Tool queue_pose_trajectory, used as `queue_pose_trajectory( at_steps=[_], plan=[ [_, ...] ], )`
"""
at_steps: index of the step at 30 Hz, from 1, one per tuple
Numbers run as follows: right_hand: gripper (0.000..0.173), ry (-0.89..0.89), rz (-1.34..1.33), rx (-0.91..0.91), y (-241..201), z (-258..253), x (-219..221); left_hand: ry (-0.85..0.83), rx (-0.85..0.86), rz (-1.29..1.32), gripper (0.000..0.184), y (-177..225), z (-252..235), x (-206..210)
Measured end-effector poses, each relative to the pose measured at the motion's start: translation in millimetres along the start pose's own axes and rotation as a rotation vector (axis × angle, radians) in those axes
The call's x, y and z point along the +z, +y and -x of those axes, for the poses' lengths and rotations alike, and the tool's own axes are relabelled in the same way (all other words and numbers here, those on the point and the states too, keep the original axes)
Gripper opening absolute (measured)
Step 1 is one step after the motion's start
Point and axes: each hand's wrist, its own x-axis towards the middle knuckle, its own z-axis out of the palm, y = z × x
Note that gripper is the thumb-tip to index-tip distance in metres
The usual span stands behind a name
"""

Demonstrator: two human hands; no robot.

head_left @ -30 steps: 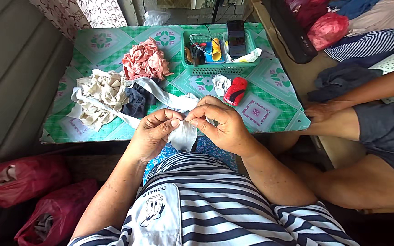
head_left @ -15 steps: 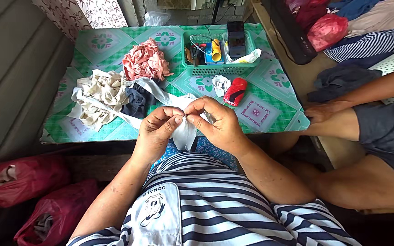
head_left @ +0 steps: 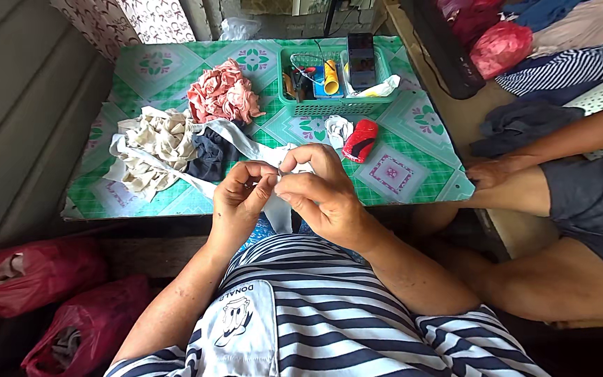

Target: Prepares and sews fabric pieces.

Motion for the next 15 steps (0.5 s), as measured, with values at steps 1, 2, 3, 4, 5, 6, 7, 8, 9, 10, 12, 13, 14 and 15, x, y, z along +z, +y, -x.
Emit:
queue_pose_trajectory(
  at_steps=[1,2,3,4,5,6,7,8,9,10,12,13,14,15],
  plan=[
    [0.009,-0.004,-0.044,-0.019,-4,-1,-5,0.014,-0.002,-0.02,0.01,-1,-1,-3],
    [0.009,-0.006,-0.083,-0.037,-8,-3,-13,0.032,-0.007,-0.037,0.01,-3,-1,-7],
    [0.009,-0.007,-0.106,-0.048,-12,-3,-22,0.053,-0.014,-0.05,0.01,-5,-2,-11],
    [0.01,-0.005,-0.115,-0.047,-15,-4,-31,0.078,-0.02,-0.057,0.01,-7,-3,-15],
    [0.009,0.008,-0.107,-0.036,-18,-3,-42,0.106,-0.028,-0.055,0.01,-8,-3,-20],
    [0.01,0.032,-0.088,-0.024,-21,-3,-52,0.132,-0.037,-0.054,0.01,-9,-2,-24],
    [0.01,0.068,-0.059,-0.014,-23,-1,-62,0.155,-0.043,-0.054,0.01,-11,-2,-28],
    [0.012,0.115,-0.012,-0.006,-24,1,-72,0.179,-0.048,-0.064,0.01,-12,-1,-31],
    [0.014,0.164,0.048,0.004,-26,3,-82,0.206,-0.057,-0.08,0.011,-13,-1,-34],
    [0.016,0.217,0.109,0.015,-26,6,-92,0.235,-0.067,-0.102,0.011,-15,-1,-37],
    [0.015,0.299,0.175,0.045,-25,14,-114,0.292,-0.084,-0.143,0.01,-19,-1,-41],
    [0.014,0.335,0.178,0.055,-23,18,-125,0.311,-0.092,-0.158,0.009,-22,-1,-43],
    [0.014,0.387,0.185,0.063,-22,22,-133,0.333,-0.098,-0.169,0.009,-24,-2,-45],
    [0.014,0.446,0.211,0.076,-23,23,-139,0.362,-0.098,-0.172,0.008,-27,-4,-48]
  ],
)
